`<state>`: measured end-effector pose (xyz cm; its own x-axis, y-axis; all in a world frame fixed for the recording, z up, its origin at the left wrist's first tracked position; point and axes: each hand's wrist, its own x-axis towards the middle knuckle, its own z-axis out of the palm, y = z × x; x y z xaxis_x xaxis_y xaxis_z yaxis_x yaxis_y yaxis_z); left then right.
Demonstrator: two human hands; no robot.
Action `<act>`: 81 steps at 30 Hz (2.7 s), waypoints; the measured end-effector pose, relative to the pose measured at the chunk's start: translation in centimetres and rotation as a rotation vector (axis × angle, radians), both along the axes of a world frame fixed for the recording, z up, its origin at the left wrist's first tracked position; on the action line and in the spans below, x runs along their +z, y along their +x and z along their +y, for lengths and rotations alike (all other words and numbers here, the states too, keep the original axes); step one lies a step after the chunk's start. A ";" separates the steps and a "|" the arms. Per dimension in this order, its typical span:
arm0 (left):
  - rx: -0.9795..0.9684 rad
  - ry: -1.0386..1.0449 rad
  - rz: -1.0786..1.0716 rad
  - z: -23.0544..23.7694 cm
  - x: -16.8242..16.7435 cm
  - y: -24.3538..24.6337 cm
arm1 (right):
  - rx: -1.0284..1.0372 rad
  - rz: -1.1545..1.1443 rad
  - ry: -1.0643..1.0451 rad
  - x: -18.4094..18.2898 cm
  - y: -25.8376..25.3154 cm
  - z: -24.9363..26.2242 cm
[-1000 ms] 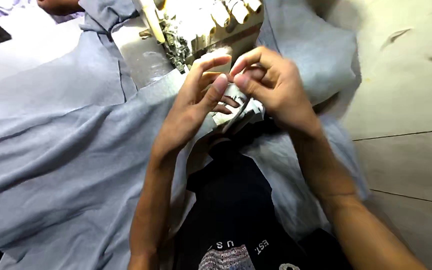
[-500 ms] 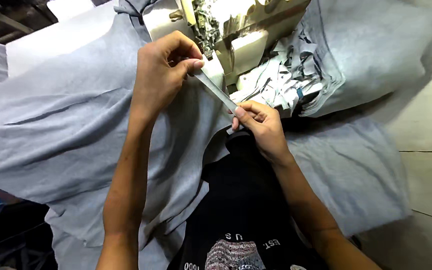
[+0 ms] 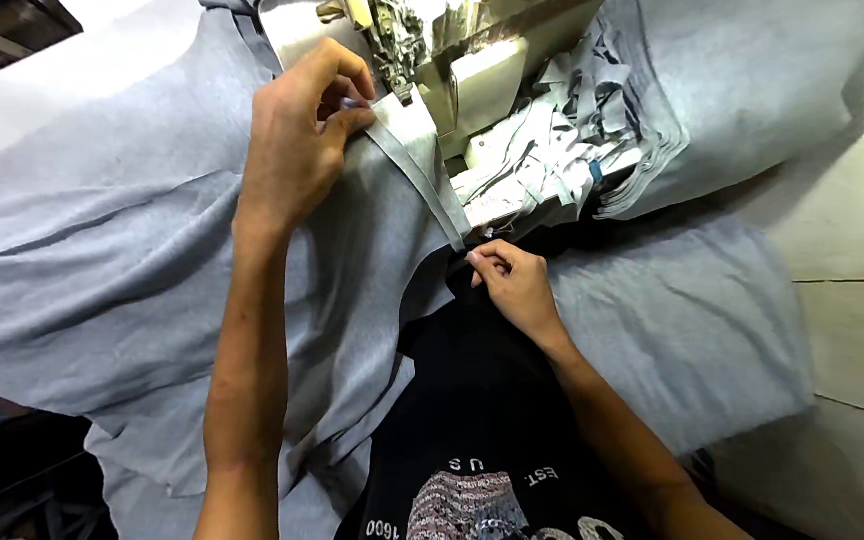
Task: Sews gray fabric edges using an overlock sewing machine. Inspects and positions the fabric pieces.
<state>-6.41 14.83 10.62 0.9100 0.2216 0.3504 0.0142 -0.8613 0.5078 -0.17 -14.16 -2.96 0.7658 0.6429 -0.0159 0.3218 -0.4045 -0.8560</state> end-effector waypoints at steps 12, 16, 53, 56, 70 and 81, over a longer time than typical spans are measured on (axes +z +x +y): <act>-0.197 -0.162 -0.180 0.3 2.0 -5.5 | 0.076 -0.222 0.256 5.0 4.5 4.7; -0.249 -0.355 -0.209 -2.0 2.8 -7.4 | 0.153 -0.052 0.323 5.4 5.7 9.0; 0.166 0.313 -0.032 -15.7 -9.4 -5.8 | 0.123 0.150 0.436 0.9 0.9 0.6; 0.173 0.346 -0.047 -15.9 -9.2 -5.8 | 0.133 0.153 0.420 1.1 0.9 0.6; 0.088 0.423 -0.103 -17.1 -10.1 -4.5 | 0.135 0.249 0.439 0.8 0.7 0.5; -0.296 -0.353 -0.057 -12.4 -1.7 -6.3 | -0.029 -0.246 0.298 4.9 0.0 1.3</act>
<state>-12.71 2.45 8.87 0.9336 0.0704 0.3514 -0.2423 -0.5983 0.7638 -0.15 -12.83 1.91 0.7413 0.5694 0.3553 0.5246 -0.1614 -0.8359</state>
